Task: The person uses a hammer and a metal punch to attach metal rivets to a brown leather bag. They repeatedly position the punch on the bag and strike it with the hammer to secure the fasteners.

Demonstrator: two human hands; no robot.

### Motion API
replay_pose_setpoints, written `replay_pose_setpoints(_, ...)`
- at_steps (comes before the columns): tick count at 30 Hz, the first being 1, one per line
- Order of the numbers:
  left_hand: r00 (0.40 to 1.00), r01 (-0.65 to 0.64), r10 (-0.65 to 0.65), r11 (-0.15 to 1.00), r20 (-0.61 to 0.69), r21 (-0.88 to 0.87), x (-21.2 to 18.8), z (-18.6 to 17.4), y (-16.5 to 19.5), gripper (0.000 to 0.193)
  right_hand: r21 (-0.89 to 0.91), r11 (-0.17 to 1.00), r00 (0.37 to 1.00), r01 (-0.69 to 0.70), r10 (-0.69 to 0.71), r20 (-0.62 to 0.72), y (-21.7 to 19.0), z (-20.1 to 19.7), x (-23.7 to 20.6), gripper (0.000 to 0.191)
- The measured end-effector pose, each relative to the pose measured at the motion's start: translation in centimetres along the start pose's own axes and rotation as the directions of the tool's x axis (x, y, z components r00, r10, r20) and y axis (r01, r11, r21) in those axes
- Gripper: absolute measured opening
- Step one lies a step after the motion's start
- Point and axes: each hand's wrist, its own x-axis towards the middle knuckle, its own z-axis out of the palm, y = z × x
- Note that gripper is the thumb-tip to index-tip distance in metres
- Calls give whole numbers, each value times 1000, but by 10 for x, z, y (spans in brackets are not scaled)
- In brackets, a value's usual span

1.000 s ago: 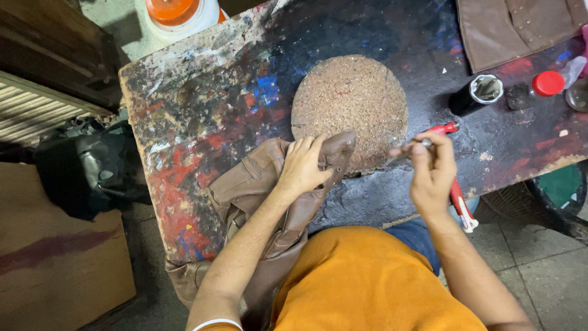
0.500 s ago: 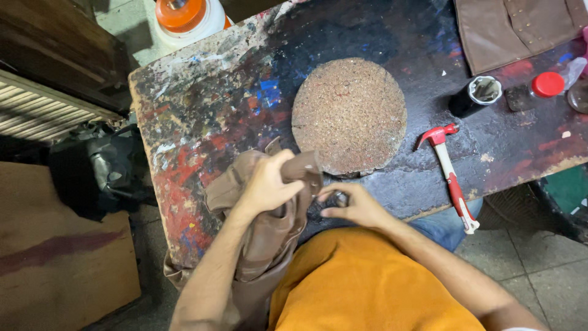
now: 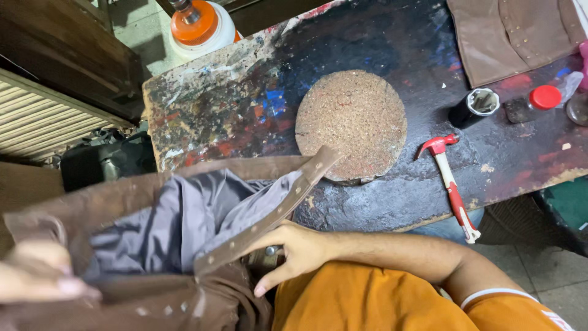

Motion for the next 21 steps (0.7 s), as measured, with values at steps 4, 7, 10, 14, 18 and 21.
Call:
replay_pose_setpoints(4,964,253,-244,964,108,-77,31,9,3,20,-140,987,955,-82,37,-296,-24,-28,-9,53)
replay_pose_setpoints(7,949,287,-240,927,205,-243,38,42,4,23,-425,897,717,-124,-215,-663,-37,-67,-12,54)
replay_pose_setpoints(10,932,297,-171,867,321,-401,41,81,10,24,-402,910,806,-104,-160,-569,-32,-98,5,60)
replay_pose_setpoints(14,841,197,-155,980,519,-27,65,125,14,30,-344,938,890,-50,-115,-442,1,-96,37,62)
replay_pose_setpoints(18,871,114,-54,989,488,-94,95,171,-24,25,-229,973,872,-28,-88,-482,43,-84,52,54)
replay_pose_setpoints(21,906,223,-115,948,408,-228,89,194,-76,29,-145,988,843,-60,-27,-537,77,-91,38,49)
